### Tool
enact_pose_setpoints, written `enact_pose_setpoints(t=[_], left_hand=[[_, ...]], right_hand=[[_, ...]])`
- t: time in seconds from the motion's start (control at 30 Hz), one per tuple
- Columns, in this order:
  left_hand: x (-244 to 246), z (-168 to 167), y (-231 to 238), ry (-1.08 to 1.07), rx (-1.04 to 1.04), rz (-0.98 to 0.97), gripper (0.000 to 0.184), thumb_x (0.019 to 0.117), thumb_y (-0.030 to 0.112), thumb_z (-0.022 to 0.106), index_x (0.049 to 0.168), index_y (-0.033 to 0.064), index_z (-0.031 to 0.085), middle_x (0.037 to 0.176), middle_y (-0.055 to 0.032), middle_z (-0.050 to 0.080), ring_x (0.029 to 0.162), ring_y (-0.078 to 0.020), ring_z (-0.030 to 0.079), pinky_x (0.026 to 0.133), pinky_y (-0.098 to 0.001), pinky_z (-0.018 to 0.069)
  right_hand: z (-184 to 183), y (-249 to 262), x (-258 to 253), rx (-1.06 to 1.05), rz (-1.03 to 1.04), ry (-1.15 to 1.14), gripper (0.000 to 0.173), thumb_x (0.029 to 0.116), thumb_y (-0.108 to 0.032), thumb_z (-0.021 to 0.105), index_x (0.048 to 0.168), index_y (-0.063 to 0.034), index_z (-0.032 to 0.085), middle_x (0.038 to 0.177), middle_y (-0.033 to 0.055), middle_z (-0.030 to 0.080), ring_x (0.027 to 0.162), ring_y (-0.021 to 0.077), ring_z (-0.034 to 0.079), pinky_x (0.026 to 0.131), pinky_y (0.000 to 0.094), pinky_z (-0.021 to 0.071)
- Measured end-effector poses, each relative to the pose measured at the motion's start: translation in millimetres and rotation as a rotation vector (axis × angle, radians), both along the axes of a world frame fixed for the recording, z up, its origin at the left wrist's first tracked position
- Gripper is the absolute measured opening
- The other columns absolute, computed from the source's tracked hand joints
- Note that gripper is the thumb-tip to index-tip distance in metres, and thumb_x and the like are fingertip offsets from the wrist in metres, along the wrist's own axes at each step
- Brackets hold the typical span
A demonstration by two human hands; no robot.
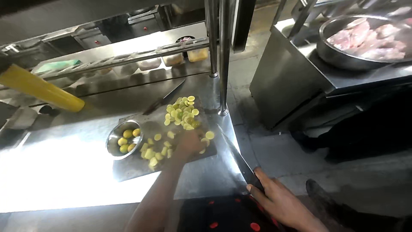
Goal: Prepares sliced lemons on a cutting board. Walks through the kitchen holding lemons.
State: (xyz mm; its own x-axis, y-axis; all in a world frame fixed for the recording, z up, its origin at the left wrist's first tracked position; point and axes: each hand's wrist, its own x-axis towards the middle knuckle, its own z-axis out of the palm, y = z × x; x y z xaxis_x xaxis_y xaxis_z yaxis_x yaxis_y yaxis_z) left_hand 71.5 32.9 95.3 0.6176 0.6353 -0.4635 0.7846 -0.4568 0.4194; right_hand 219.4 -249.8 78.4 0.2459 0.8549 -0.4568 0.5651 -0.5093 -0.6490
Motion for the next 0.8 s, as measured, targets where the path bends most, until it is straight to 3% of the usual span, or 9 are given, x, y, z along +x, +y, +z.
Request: enact_pose_setpoints(t=[0.37, 0.57, 0.8], left_hand=[[-5, -11, 0, -0.005, 0.136, -0.057, 0.029, 0.0906, 0.037, 0.07, 0.11, 0.0162, 0.076, 0.096, -0.0072, 0.075, 0.091, -0.0247, 0.071, 0.084, -0.0521, 0.057], [-2, -6, -6, 0.078, 0.201, -0.059, 0.029, 0.0915, 0.037, 0.066, 0.11, 0.0177, 0.076, 0.1, -0.0077, 0.075, 0.097, -0.0272, 0.071, 0.085, -0.0529, 0.0564], [-20, 0, 7, 0.001, 0.095, 0.079, 0.024, 0.0936, 0.029, 0.068, 0.111, 0.0151, 0.076, 0.102, -0.0057, 0.075, 0.096, -0.0224, 0.072, 0.088, -0.0505, 0.0575]], right_hand=[[-2, 9, 3, 0.003, 0.015, -0.007, 0.041, 0.0984, -0.048, 0.054, 0.122, -0.0139, 0.053, 0.076, 0.0067, 0.063, 0.07, 0.0272, 0.068, 0.064, 0.0498, 0.0557], [1, 14, 6, -0.019, 0.035, -0.018, 0.04, 0.0983, -0.047, 0.054, 0.121, -0.0141, 0.053, 0.075, 0.0064, 0.062, 0.069, 0.0269, 0.067, 0.063, 0.049, 0.0551], [0, 22, 5, -0.034, 0.07, 0.005, 0.041, 0.0988, -0.047, 0.054, 0.123, -0.0131, 0.053, 0.079, 0.0096, 0.064, 0.074, 0.0302, 0.068, 0.066, 0.0517, 0.0554]])
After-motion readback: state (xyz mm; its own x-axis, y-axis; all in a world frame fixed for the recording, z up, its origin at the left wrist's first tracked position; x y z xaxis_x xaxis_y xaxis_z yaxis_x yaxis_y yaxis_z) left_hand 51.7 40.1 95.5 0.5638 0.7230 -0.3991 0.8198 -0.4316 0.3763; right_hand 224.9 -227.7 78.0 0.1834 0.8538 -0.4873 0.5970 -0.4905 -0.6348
